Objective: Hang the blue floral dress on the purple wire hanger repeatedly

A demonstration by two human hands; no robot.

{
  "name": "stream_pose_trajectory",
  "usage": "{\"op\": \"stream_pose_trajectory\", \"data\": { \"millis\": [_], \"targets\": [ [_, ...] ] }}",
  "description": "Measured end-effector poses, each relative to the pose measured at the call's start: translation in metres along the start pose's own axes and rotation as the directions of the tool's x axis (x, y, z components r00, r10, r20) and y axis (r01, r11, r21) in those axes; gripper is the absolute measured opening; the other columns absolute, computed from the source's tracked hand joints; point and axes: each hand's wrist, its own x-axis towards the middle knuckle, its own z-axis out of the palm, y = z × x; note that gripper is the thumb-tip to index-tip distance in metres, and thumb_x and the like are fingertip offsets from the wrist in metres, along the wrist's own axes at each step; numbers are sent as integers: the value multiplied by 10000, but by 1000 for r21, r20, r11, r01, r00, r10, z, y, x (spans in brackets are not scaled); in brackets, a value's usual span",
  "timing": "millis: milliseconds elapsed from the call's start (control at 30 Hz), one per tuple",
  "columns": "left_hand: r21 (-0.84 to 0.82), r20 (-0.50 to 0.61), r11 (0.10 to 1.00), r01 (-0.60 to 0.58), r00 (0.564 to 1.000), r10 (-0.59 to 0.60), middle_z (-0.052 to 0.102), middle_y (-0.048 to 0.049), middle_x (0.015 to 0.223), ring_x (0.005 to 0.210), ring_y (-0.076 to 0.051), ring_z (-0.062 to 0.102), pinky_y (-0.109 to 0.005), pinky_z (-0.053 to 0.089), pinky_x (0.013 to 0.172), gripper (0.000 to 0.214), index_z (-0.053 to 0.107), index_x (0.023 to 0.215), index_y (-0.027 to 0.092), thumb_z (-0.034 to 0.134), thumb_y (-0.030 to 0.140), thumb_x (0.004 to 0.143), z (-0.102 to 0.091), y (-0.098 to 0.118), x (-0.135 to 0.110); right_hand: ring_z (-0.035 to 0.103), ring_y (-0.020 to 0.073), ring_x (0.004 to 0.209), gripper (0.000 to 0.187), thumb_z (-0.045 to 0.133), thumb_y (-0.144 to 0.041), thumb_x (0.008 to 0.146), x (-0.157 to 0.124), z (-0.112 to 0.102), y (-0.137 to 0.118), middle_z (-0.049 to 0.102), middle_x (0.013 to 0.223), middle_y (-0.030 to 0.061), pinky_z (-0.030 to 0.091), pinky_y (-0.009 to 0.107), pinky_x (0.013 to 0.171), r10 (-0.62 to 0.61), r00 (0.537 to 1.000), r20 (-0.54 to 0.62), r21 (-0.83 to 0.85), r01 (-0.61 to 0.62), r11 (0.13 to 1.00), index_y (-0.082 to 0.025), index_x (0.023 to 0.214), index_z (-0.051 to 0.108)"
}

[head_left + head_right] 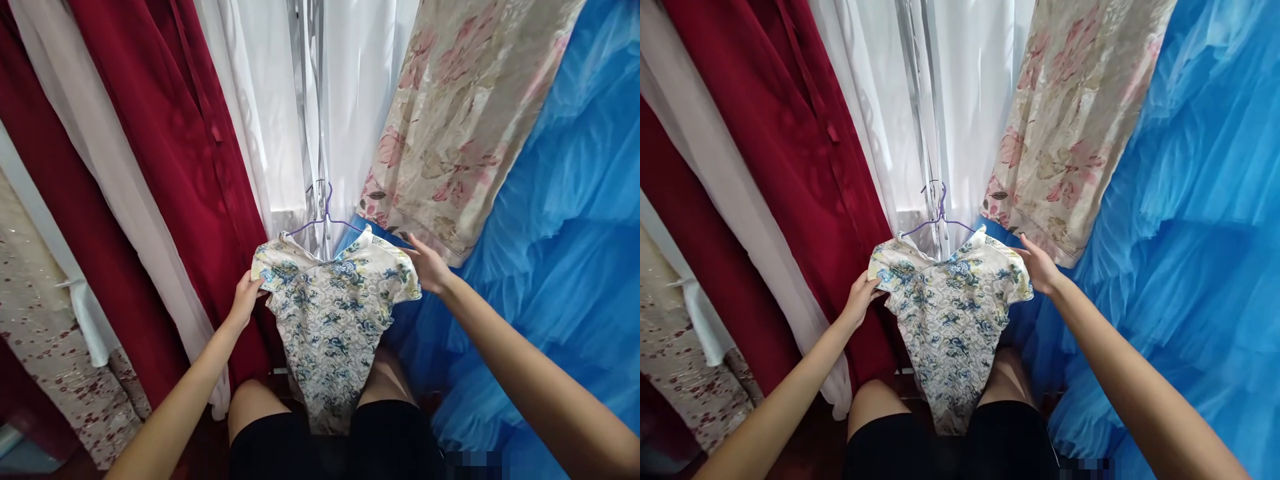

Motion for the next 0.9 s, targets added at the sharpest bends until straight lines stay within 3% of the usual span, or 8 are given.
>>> {"op": "stream_pose_trajectory", "data": {
  "millis": [167, 267, 367, 500, 600, 700, 767, 900],
  "targets": [
    [32, 9, 992, -122, 992, 122, 687, -48, 1017, 848, -192, 654, -303, 554, 737, 472, 595, 1125, 186, 740, 371, 715, 21, 8, -4, 704, 193, 660, 364, 785, -309, 763, -19, 30, -8, 779, 845, 30, 529, 268, 612, -77, 990, 121, -141, 94, 985, -192, 1102, 728],
    [55, -23, 963, -264, 964, 266, 666, -77, 1180, 1029, -224, 653, -348, 540, 908, 499, 559, 1228, 198, 705, 348, 776, 30, 23, -5, 630, 154, 555, 373, 720, -184, 681, -19, 44, -15, 728, 717, -9, 473, 237, 526, -157, 986, 52, -104, 162, 981, -183, 1053, 727],
    [182, -100, 913, -365, 917, 386, 585, -114, 1343, 1220, -253, 586, -395, 486, 1041, 517, 493, 1348, 220, 634, 318, 861, 29, 37, -14, 650, 192, 599, 505, 625, -166, 636, -21, 48, -27, 752, 790, 33, 487, 278, 552, -193, 980, -56, -30, 191, 981, -159, 1136, 697],
    [417, -106, 768, -486, 813, 572, 370, -138, 1540, 1396, -285, 439, -448, 455, 1100, 700, 321, 1517, 290, 625, 282, 887, 29, 59, -34, 695, 265, 705, 599, 534, -229, 654, -33, 50, -34, 766, 917, 97, 529, 364, 644, -187, 973, -132, -8, 187, 982, -154, 1239, 636],
    [600, 49, 539, -591, 700, 712, 231, -150, 1624, 1508, -325, 267, -521, 311, 1207, 860, 231, 1577, 296, 674, 224, 844, 34, 76, -46, 658, 241, 628, 539, 551, -226, 630, -57, 58, -25, 738, 835, 77, 505, 340, 584, -207, 969, -133, -39, 204, 978, -178, 1155, 659],
    [668, 278, 314, -675, 617, 736, 202, -156, 1648, 1528, -384, 198, -609, 118, 1247, 986, 184, 1596, 300, 729, 214, 779, 42, 83, -49, 583, 180, 556, 295, 634, -199, 628, -92, 73, -13, 657, 707, 24, 435, 270, 512, -189, 981, 46, -93, 193, 977, -190, 917, 696],
    [633, 384, 251, -732, 579, 720, 272, -166, 1615, 1494, -405, 265, -647, 120, 1224, 1004, 171, 1594, 309, 739, 244, 769, 50, 78, -47, 596, 185, 634, 203, 692, -193, 667, -116, 87, -11, 649, 748, 20, 446, 265, 555, -160, 952, 260, -193, 213, 958, -196, 869, 711],
    [533, 333, 389, -751, 609, 720, 454, -180, 1422, 1321, -324, 485, -542, 394, 1117, 803, 252, 1557, 269, 654, 243, 863, 74, 50, -47, 636, 287, 1032, 524, 734, -243, 798, -153, 113, -19, 663, 1181, 69, 515, 392, 869, -77, 836, 543, -230, 236, 944, -290, 1313, 646]
  ]
}}
